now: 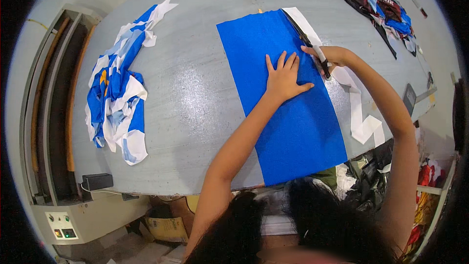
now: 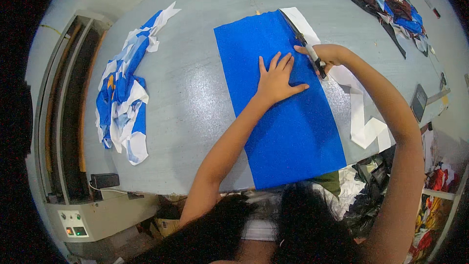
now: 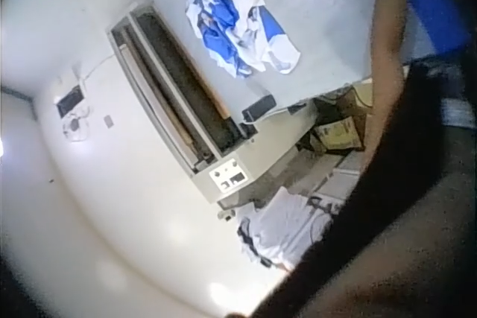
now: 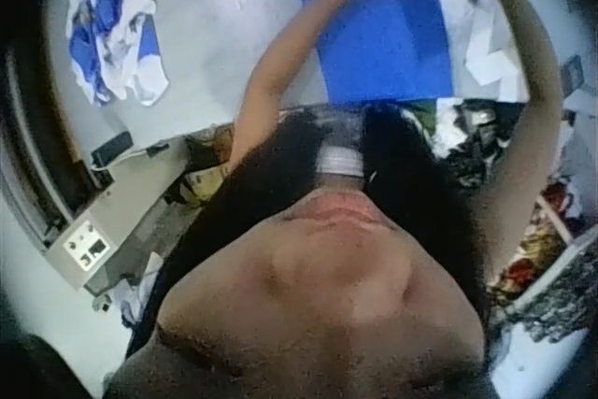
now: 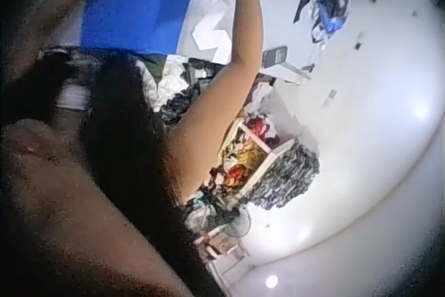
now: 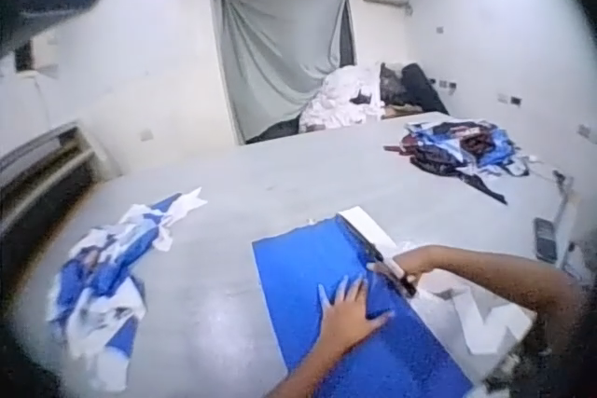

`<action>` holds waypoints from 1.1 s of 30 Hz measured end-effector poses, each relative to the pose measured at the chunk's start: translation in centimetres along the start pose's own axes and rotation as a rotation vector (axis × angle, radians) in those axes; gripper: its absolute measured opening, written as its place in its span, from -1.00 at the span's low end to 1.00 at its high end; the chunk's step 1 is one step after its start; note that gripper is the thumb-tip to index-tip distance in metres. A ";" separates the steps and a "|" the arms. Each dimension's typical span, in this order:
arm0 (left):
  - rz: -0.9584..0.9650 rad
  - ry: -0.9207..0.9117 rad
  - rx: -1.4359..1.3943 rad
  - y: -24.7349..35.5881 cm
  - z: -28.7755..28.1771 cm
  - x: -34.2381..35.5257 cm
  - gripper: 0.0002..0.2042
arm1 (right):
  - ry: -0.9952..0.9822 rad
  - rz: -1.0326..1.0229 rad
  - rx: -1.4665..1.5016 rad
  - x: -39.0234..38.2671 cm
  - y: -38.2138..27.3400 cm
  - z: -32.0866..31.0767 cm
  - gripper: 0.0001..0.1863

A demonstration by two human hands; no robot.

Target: Cutting pieces of fabric with scissors on a textile work table.

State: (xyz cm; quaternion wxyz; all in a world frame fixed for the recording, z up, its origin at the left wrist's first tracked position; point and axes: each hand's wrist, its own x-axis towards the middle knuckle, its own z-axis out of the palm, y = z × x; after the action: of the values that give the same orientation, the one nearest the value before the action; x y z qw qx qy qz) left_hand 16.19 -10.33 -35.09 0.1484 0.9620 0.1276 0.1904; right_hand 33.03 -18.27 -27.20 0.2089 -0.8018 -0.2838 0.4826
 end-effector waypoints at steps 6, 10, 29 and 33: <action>-0.005 -0.012 0.006 0.0 -0.1 -0.1 -0.09 | 0.030 -0.020 -0.028 2.2 -1.7 -0.4 -0.22; 0.011 -0.011 0.019 0.6 -0.1 0.0 -0.10 | 0.077 -0.060 -0.016 2.7 0.1 -0.6 -0.35; -0.035 -0.389 -0.089 -1.3 -3.2 0.2 -0.06 | 0.972 -0.270 1.008 -18.9 14.9 16.5 -0.58; -0.125 -0.437 -0.014 0.2 -7.3 -3.6 0.00 | 1.138 -0.170 0.625 -19.3 18.2 10.7 -0.58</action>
State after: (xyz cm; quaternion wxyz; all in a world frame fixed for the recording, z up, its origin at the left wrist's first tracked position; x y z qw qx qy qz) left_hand 10.06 -9.85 -29.80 0.1905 0.9696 0.1506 -0.0312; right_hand 20.87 -44.02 -30.43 0.5869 -0.8084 -0.0376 0.0247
